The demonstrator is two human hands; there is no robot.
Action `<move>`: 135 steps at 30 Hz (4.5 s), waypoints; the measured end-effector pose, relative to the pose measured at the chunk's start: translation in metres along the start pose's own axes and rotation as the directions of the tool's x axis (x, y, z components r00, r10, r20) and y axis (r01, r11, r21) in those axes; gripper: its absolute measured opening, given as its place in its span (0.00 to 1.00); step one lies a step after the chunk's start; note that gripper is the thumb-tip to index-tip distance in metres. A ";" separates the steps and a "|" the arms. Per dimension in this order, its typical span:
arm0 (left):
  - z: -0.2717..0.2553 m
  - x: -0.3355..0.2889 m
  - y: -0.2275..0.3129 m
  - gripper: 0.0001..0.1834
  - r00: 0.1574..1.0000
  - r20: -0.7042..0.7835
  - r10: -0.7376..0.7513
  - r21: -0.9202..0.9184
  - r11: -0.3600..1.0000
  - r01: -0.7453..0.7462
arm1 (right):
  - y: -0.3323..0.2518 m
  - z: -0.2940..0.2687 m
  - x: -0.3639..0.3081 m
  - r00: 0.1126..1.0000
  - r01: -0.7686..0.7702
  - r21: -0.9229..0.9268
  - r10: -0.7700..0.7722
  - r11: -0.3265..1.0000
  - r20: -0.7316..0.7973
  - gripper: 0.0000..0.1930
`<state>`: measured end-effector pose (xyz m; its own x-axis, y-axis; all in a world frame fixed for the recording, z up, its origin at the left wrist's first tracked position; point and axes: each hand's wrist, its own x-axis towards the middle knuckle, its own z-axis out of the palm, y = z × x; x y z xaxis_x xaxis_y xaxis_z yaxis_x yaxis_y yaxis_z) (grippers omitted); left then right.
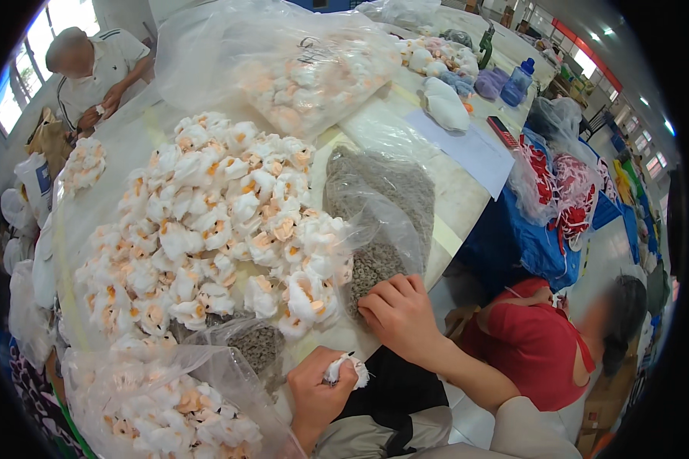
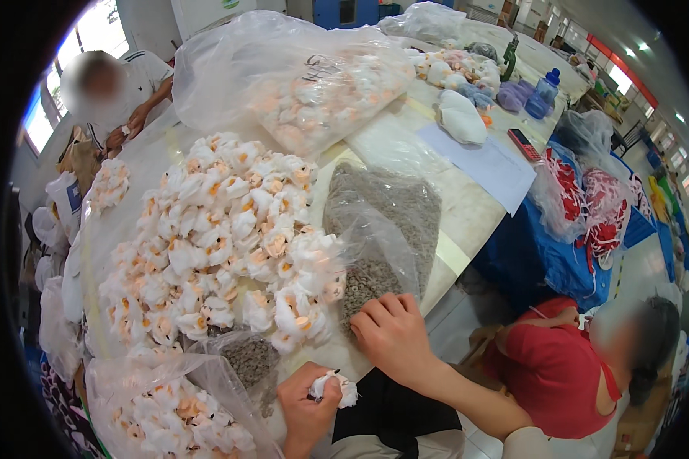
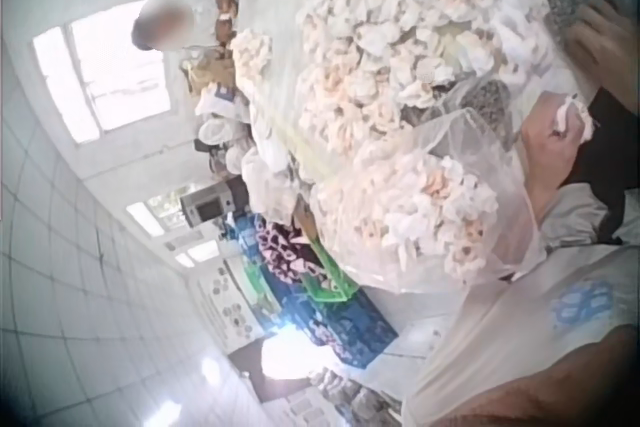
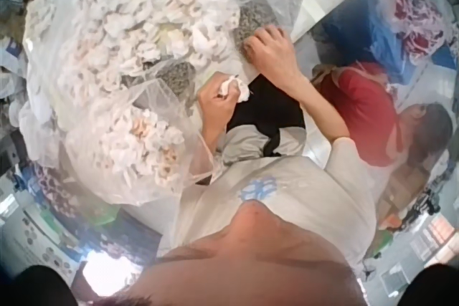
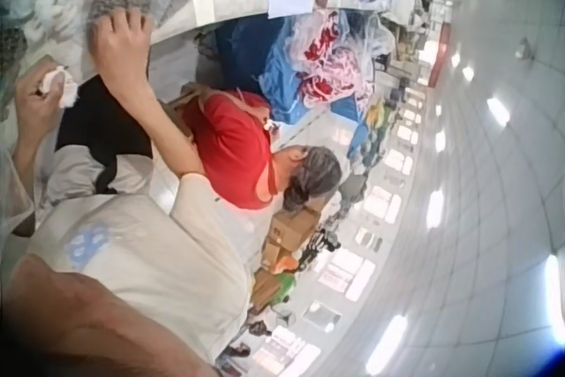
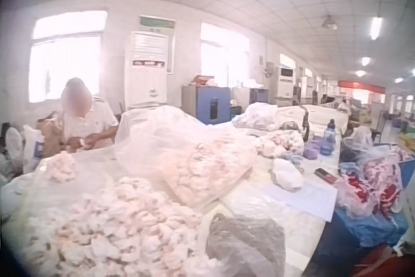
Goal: The person repeatedly picks up small white plush toys, opens them, and inserts small gray pellets from a nearby bag. The person then closes each toy and places it back on the table. The process is repeated continuously throughout the clip.
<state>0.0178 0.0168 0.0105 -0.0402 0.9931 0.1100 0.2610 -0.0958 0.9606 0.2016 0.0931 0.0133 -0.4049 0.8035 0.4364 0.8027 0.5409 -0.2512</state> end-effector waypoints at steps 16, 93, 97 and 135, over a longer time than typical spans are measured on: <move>0.000 -0.003 -0.005 0.05 0.999 -0.011 -0.044 -0.043 0.998 0.044 | 0.001 -0.006 0.005 0.999 0.031 0.016 -0.032 0.999 0.036 0.11; 0.001 0.000 -0.005 0.11 0.997 -0.059 0.041 -0.033 0.999 -0.043 | -0.018 -0.039 -0.006 0.819 -0.572 0.770 0.235 0.282 0.523 0.07; 0.001 -0.001 -0.005 0.10 0.998 -0.036 0.046 -0.061 0.997 -0.048 | -0.024 -0.032 -0.016 0.724 -0.682 0.731 0.157 0.011 0.672 0.09; 0.004 0.001 -0.006 0.03 0.995 0.051 0.086 0.038 0.995 -0.088 | -0.040 -0.023 -0.025 0.982 0.139 0.394 -0.178 0.908 0.065 0.19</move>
<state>0.0199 0.0186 0.0037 0.0318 0.9833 0.1792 0.3003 -0.1804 0.9366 0.1894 0.0450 0.0320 -0.5690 0.7087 0.4172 0.5004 0.7010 -0.5082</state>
